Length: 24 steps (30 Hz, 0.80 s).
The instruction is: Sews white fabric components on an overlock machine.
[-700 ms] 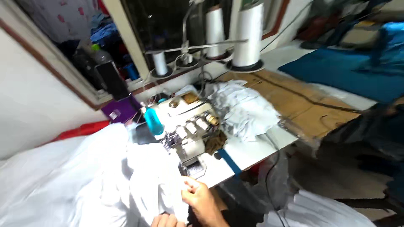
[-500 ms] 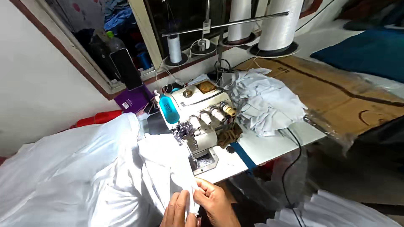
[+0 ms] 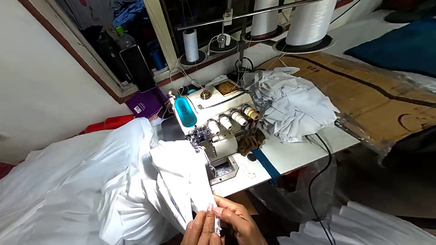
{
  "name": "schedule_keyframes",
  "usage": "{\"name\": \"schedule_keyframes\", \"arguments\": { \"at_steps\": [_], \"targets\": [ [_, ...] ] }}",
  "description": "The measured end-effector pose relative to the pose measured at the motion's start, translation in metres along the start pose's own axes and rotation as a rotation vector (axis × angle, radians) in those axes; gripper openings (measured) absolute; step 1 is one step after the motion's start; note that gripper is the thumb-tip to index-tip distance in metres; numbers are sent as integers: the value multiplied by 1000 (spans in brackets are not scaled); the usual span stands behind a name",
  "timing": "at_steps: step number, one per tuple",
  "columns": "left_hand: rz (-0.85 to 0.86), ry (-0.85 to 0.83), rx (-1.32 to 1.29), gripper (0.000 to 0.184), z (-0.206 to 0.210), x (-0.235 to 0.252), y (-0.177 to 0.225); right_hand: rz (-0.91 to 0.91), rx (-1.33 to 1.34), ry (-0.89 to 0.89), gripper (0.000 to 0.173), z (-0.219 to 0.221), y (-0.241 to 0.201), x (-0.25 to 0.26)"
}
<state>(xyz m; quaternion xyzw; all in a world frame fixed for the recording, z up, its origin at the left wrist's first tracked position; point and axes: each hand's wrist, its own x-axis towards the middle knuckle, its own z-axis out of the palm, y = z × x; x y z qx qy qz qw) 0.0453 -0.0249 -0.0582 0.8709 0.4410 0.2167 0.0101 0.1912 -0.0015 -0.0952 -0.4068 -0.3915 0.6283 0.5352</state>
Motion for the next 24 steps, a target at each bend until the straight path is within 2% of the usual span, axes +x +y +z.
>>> {"name": "schedule_keyframes", "arguments": {
  "at_steps": [3, 5, 6, 8, 12, 18, 24],
  "targets": [
    [21, -13, -82, 25, 0, 1, -4, 81, 9, 132, 16, 7, -2, 9],
    [-15, 2, -193, 28, -5, 15, -17, 77, -52, 216, 14, 8, 2, 13],
    [-38, 66, -207, 27, -4, 27, -28, 65, -81, 238, 14, 7, 4, 12],
    [-77, 170, -59, 30, 6, 53, -51, 40, -87, 265, 13, 4, 5, 6],
    [-118, 118, 148, 46, 27, 71, -71, 41, -63, 274, 13, 1, 5, -4],
    [-152, 100, 173, 45, 29, 72, -73, 85, 17, 280, 12, 5, 2, 5],
    [-251, 64, 141, 42, 32, 116, -98, 81, 26, 309, 17, 9, 8, 63]
  ]
}}
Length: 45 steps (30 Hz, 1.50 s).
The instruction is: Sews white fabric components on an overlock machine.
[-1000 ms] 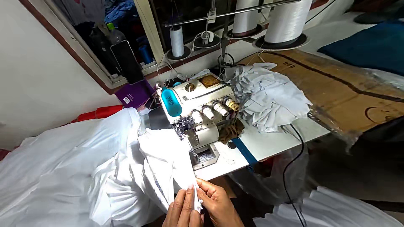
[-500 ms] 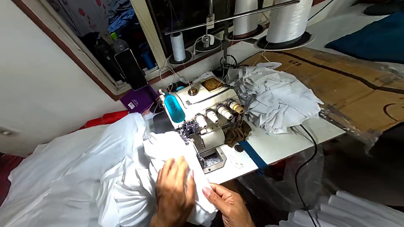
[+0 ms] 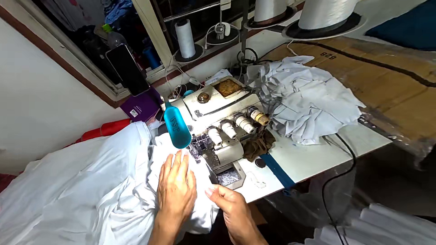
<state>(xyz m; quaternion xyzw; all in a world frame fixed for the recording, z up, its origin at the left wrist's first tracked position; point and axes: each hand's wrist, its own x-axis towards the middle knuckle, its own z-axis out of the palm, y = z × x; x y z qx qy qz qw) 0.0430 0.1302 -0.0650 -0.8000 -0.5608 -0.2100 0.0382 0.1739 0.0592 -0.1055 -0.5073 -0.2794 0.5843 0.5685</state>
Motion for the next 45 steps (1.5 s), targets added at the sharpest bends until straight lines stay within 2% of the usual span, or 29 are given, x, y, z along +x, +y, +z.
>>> {"name": "schedule_keyframes", "arguments": {
  "at_steps": [3, 5, 8, 11, 14, 16, 18, 19, 20, 22, 25, 29, 36, 38, 41, 42, 44, 45],
  "targets": [
    [-63, -79, -47, 42, 1, 20, -13, 13, -13, 2, 21, 7, -6, 16],
    [-33, -126, -105, 45, -3, 20, -22, 19, -42, 7, 24, 8, -11, 21],
    [156, -174, -218, 47, -21, -6, -24, 36, -66, -17, 25, 5, -13, 20],
    [376, -116, -154, 34, -41, -19, -22, 50, -61, -46, 26, 5, -19, 19],
    [423, -133, -135, 33, -76, -10, -15, 33, -30, -133, 31, 3, -31, 13],
    [419, -104, -133, 38, -102, 3, -9, -97, -146, -132, 29, 0, -37, 12],
    [390, -78, -101, 37, -117, 12, -7, -348, -376, -31, 22, -1, -38, 17],
    [379, -74, -95, 37, -120, 16, -8, -478, -477, 15, 24, 0, -37, 23],
    [372, -73, -96, 36, -120, 18, -8, -594, -546, 25, 28, 1, -37, 30],
    [369, -67, -109, 36, -119, 21, -7, -730, -623, -63, 26, 1, -39, 45],
    [355, -45, -111, 37, -118, 22, -7, -757, -656, -224, 20, -3, -45, 59],
    [308, -33, -146, 36, -119, 24, -8, -728, -597, -313, 20, -6, -58, 60],
    [285, -21, -199, 24, -126, 33, -2, -840, -533, -449, 8, 2, -98, 54],
    [307, -3, -213, 22, -128, 36, 0, -886, -546, -448, 6, 7, -105, 52],
    [300, 42, -248, 18, -126, 39, 2, -852, -617, -365, 7, 12, -114, 47],
    [288, 90, -241, 19, -118, 39, 2, -842, -638, -329, 8, 13, -115, 46],
    [244, 172, -171, 37, -89, 32, 3, -811, -666, -264, 9, 14, -115, 41],
    [233, 212, -132, 37, -67, 24, 4, -791, -669, -228, 8, 13, -113, 37]
  ]
}}
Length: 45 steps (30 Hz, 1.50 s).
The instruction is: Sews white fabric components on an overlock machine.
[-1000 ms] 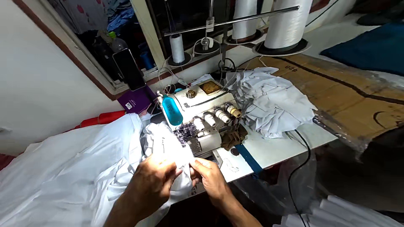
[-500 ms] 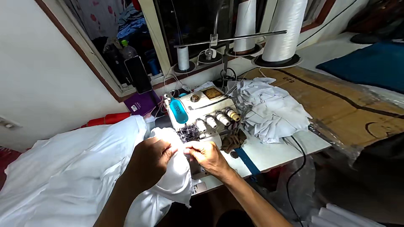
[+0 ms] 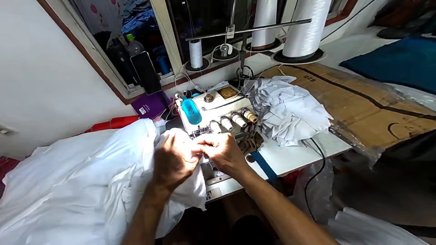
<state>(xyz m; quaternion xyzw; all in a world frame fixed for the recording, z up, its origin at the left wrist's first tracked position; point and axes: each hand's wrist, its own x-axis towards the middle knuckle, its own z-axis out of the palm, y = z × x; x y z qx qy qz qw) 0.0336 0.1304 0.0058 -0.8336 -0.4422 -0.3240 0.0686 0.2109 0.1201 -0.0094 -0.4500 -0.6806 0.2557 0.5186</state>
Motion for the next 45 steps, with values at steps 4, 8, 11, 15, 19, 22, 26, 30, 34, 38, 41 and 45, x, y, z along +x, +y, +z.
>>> {"name": "schedule_keyframes", "arguments": {
  "at_steps": [4, 8, 11, 15, 19, 22, 26, 30, 34, 38, 41, 45],
  "targets": [
    [91, 104, 108, 24, 56, -61, -5, 66, -37, 88, 12, 9, 12, -58],
    [155, -7, 231, 33, 49, -88, 6, 42, 44, 233, 14, 35, 43, -128],
    [158, -60, 241, 35, 42, -88, 8, 21, 69, 283, 14, 41, 43, -134],
    [137, -84, 239, 36, 40, -80, 8, 42, 90, 302, 14, 42, 41, -127],
    [112, -104, 255, 34, 44, -62, 2, 75, 86, 316, 16, 48, 50, -109],
    [73, -94, 249, 34, 54, -48, -8, 74, 78, 335, 15, 55, 60, -90],
    [81, -124, 224, 40, 53, -37, -19, 41, 61, 364, 15, 61, 70, -75],
    [88, -205, 122, 32, 25, -48, -4, 22, 78, 340, 15, 59, 73, -74],
    [91, -163, 78, 24, 16, -45, 7, 84, 240, 264, 10, 49, 76, -72],
    [9, -217, 24, 27, 1, -33, 8, 460, 142, 332, 6, 24, 82, -79],
    [-62, -260, -23, 30, -8, -23, 5, 504, -227, 297, 21, 19, 76, -91],
    [-124, -323, -116, 28, -14, -13, 7, 46, -265, 391, 20, 32, 59, -76]
  ]
}}
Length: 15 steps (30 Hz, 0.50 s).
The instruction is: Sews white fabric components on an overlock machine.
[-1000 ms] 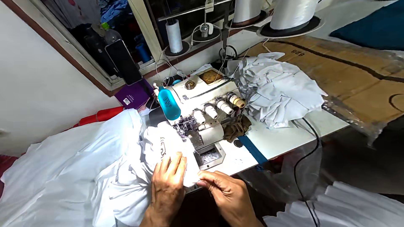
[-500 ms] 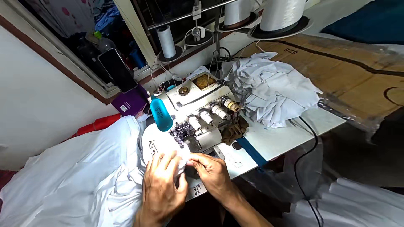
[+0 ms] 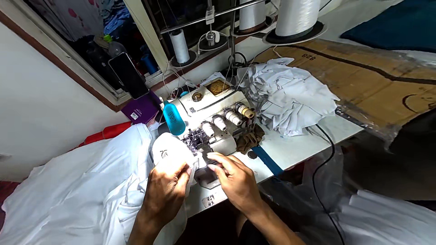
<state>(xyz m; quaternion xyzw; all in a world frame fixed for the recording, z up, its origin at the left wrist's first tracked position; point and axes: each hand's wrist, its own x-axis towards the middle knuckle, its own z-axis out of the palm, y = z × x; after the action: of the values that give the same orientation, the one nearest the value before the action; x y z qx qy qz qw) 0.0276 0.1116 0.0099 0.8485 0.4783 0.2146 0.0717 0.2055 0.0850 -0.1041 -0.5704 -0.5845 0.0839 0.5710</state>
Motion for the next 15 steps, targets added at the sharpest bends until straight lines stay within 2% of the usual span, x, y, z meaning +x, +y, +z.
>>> {"name": "schedule_keyframes", "arguments": {
  "at_steps": [3, 5, 8, 15],
  "targets": [
    [-7, -35, 18, 27, -5, 4, 2, -213, 97, -105, 17, 16, 2, 24],
    [1, -29, 61, 28, -7, 6, 3, -267, 146, -191, 16, 24, 9, 34],
    [-16, -31, 104, 29, -10, 10, 4, -271, 200, -220, 14, 30, 15, 39],
    [32, -45, 17, 28, 7, -6, 11, -174, 300, -103, 11, 23, 10, 15]
  ]
}}
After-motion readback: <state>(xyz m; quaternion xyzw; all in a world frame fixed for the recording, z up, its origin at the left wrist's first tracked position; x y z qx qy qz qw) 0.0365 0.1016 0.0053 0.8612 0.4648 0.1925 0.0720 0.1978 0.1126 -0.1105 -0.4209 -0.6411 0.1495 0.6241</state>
